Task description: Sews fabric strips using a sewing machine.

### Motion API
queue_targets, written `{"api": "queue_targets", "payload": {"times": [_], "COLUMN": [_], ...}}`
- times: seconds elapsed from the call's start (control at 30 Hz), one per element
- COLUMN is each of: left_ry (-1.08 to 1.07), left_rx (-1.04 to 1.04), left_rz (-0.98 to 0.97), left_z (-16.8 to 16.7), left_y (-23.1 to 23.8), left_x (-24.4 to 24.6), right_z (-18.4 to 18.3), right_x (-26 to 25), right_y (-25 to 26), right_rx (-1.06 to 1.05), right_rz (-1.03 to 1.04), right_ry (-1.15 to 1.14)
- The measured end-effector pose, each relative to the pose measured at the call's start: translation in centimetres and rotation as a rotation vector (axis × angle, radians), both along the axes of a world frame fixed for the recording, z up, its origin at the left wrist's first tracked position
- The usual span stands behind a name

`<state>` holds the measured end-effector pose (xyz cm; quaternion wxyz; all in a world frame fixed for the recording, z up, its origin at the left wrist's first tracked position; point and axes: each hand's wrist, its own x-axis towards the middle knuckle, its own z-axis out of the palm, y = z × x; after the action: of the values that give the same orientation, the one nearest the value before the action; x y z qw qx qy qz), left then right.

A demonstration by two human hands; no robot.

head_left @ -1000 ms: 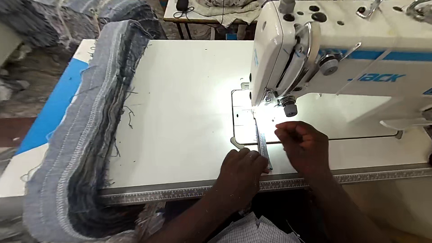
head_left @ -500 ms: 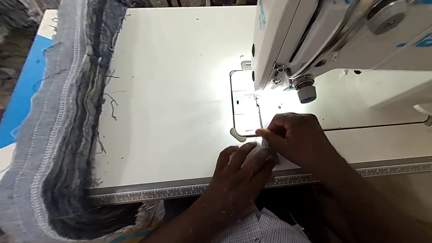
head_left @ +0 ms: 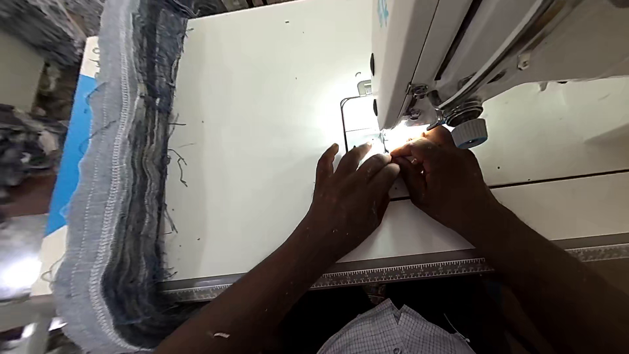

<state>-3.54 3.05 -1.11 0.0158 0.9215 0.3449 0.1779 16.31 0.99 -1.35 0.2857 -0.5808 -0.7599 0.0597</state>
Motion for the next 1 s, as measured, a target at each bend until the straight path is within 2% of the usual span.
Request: {"api": "queue_targets", "payload": {"times": [0.17,0.4,0.67,0.83,0.9,1.0], "left_ry": [-0.052,-0.109,-0.115,-0.104,-0.049,0.048], "left_rx": [0.034,0.118,0.116,0.048,-0.062,-0.095], "left_rz": [0.054,0.05,0.058,0.113,0.195,0.285], "left_z": [-0.5,-0.9,-1.0,-0.1,0.8,0.8], "left_y": [1.0,0.6,0.6,-0.4,-1.6,-2.3], "left_x": [0.4,0.1,0.3,1.8,3.6,5.0], "right_z": [-0.3,-0.3,-0.6,-0.3,0.6,2.1], "right_x": [0.9,3.4,1.1,1.6,3.0,8.6], "right_y": [0.2,2.1,0.2,-0.1,-2.2,-7.2], "right_rx": [0.023,-0.012,0.017,-0.033,0.016,0.255], "right_rz": [0.087,0.215,0.064,0.079,0.036,-0.225], "right_ry": [-0.166,-0.164,-0.143,-0.045,0.05,0.113]}}
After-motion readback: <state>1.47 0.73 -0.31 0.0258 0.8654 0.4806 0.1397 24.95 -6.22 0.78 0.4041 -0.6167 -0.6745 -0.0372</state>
